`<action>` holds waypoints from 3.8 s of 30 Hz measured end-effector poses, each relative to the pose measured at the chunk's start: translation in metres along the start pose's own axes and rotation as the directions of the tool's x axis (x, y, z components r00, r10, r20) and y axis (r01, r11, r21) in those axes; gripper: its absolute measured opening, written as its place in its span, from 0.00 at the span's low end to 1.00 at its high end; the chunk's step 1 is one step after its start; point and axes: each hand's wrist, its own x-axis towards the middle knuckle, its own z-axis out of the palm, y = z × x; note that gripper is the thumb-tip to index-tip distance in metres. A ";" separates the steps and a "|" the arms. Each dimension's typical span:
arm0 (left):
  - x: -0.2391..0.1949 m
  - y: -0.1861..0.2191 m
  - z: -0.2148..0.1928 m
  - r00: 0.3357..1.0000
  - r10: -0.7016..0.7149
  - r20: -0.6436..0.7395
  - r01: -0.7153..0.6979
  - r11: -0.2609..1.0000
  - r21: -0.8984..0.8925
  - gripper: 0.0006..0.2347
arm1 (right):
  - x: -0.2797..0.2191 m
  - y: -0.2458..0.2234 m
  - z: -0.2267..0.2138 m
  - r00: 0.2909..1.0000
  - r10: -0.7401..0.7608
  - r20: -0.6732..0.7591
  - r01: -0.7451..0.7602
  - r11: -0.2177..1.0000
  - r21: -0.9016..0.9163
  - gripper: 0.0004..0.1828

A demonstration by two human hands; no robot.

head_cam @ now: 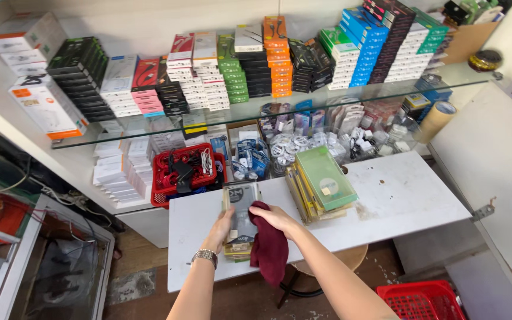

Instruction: The person retrieves several small rectangular boxes from a glass display case and places them on a white counter. They then use a maroon cloth to wipe each box individually, stacking the cleaned boxes on the counter.

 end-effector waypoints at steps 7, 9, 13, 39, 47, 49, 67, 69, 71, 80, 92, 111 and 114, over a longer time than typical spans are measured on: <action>-0.014 0.009 -0.005 0.999 -0.041 -0.024 0.041 0.999 0.020 0.36 | 0.002 -0.004 -0.009 0.995 -0.095 -0.002 0.094 0.981 -0.167 0.27; -0.023 0.012 -0.005 0.992 -0.046 -0.116 0.050 0.998 0.031 0.36 | -0.006 -0.004 -0.026 0.996 -0.084 -0.020 0.080 0.983 -0.167 0.28; -0.031 0.037 0.015 0.811 0.295 -0.505 -0.139 0.936 0.324 0.30 | -0.029 -0.010 -0.068 0.999 -0.012 -0.043 0.011 1.000 -0.024 0.31; 0.003 0.086 0.256 0.888 0.316 -0.334 -0.205 0.923 0.327 0.22 | -0.053 0.008 -0.280 0.907 -0.250 -0.338 0.259 0.966 -0.018 0.25; -0.004 0.099 0.291 0.792 0.312 -0.525 -0.279 0.950 0.143 0.20 | -0.046 -0.004 -0.277 0.986 -0.158 -0.046 0.151 0.980 -0.132 0.26; -0.014 0.111 0.284 0.846 0.266 -0.463 -0.360 0.924 -0.126 0.20 | -0.057 -0.016 -0.283 0.977 -0.212 0.002 0.208 0.955 -0.211 0.27; -0.054 0.102 0.301 0.984 0.175 -0.024 -0.123 0.584 -0.802 0.18 | -0.108 -0.003 -0.246 0.480 -0.854 -0.200 0.481 0.447 -0.754 0.19; -0.063 0.102 0.292 0.977 0.210 -0.026 -0.148 0.590 -0.794 0.15 | -0.113 -0.010 -0.250 0.501 -0.816 -0.289 0.401 0.514 -0.758 0.18; -0.068 0.105 0.288 0.977 0.208 -0.042 -0.158 0.580 -0.799 0.14 | -0.121 -0.015 -0.238 0.485 -0.831 -0.272 0.470 0.510 -0.720 0.17; -0.098 0.103 0.276 0.925 0.374 -0.063 -0.320 0.681 -0.659 0.19 | -0.140 -0.022 -0.206 0.573 -0.807 -0.142 0.320 0.379 -0.868 0.18; -0.165 0.115 0.224 0.859 0.368 0.357 -0.180 0.868 -0.463 0.31 | -0.084 -0.046 -0.144 0.348 -0.934 -0.080 0.606 0.289 -0.741 0.27; -0.033 0.045 0.020 0.808 0.305 -0.503 0.117 0.754 0.646 0.30 | -0.061 -0.018 -0.180 0.857 -0.280 -0.432 0.325 0.945 0.033 0.22; -0.039 0.054 0.058 0.711 0.361 -0.604 0.171 0.744 0.646 0.36 | -0.064 -0.014 -0.202 0.847 -0.281 -0.451 0.364 0.925 0.108 0.21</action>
